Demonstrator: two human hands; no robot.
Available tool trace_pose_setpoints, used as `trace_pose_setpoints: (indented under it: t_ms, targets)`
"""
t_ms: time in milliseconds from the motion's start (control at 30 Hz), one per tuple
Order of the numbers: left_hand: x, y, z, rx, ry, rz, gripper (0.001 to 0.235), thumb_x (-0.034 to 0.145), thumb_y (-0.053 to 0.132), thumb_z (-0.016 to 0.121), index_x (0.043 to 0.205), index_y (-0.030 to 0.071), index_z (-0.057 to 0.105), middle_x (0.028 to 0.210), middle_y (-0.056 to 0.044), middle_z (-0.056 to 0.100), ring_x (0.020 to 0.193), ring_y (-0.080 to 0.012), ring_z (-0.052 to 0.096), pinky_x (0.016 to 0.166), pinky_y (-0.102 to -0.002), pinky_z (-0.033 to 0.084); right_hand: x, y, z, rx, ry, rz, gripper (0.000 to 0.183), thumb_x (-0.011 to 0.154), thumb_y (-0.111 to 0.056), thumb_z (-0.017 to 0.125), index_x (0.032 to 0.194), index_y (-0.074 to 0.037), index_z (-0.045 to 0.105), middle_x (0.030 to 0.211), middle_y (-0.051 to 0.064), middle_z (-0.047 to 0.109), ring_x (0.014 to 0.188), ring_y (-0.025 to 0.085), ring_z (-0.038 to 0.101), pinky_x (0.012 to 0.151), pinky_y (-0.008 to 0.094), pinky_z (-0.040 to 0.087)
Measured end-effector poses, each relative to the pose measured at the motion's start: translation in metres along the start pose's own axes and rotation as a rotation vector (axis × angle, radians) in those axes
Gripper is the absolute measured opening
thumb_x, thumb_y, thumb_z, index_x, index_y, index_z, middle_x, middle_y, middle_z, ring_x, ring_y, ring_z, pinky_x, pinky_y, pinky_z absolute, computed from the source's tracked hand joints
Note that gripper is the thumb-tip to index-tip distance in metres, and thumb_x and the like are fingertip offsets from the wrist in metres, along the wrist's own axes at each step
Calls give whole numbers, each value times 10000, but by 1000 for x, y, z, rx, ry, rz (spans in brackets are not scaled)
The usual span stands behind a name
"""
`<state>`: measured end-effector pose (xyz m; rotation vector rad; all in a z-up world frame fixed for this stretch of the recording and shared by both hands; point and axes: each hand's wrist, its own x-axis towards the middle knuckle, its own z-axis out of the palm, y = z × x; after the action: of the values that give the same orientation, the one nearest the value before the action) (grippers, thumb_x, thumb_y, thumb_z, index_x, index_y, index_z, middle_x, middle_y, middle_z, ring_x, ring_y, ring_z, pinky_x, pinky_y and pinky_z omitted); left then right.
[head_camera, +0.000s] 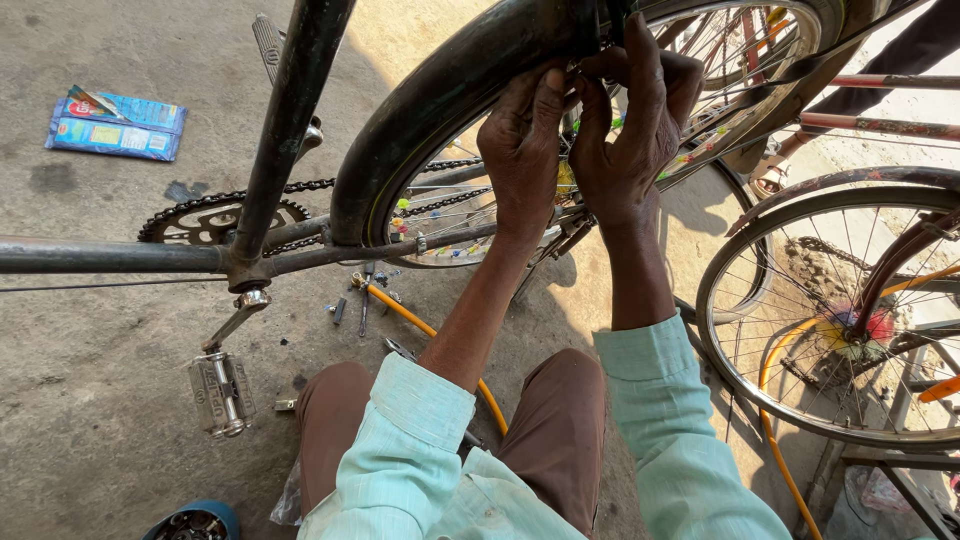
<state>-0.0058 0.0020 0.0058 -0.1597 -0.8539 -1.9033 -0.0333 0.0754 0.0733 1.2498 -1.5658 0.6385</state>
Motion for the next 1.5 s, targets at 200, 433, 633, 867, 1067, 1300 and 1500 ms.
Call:
trace_pose_setpoints:
  t_ms: [200,433,633,867,1067,1300,1500]
  targets:
    - [0,6,2,38,15,10,249,1095,199,644,1268,31,705,1136,-107,772,1054,-170,761,919,-305,672,-3,-7,3,-61,57,54,622,1109,-66,735,1591,-200,365,1105,-47,800,1118,135,559,1032,347,389]
    - [1,20,5,254,61,71,237,1066,157,678,1263,34,727,1150,-109,786,1018,-145,766,867,-256,647,-8,-25,11,-78,116,220,575,1107,-112,731,1563,-159,384,1138,-45,778,1121,112,616,1062,359,372]
    - [5,32,1,336,36,48,236,1049,143,692,1251,32,741,1114,-105,804,968,-130,766,817,-241,632,-10,-45,26,8,237,359,569,1084,-56,718,1555,-156,415,1135,-11,745,1080,116,622,1036,332,473]
    - [11,39,-4,350,-35,29,218,1049,151,681,1228,45,746,1093,-93,804,967,-139,784,803,-251,652,-11,-48,34,94,301,420,541,1096,-35,710,1553,-131,435,1189,33,687,1078,104,655,980,295,545]
    - [13,34,-6,311,-31,-2,190,1031,118,698,1202,53,753,1080,-90,803,966,-141,781,798,-257,657,-15,-46,45,153,403,427,526,1079,-50,732,1527,-121,464,1212,24,667,1045,99,684,921,271,584]
    - [16,29,-10,328,-53,23,178,1008,92,722,1180,70,762,1078,-75,800,966,-145,784,808,-265,667,-9,-48,39,41,386,429,292,1027,-90,777,1273,-113,620,1132,20,683,1069,145,653,885,284,570]
    - [14,25,-8,285,-35,17,193,995,70,734,1187,73,760,1090,-74,800,976,-145,784,813,-269,673,-4,-48,29,-26,332,371,126,991,-102,801,1065,-82,701,1043,16,696,1062,177,628,937,352,525]
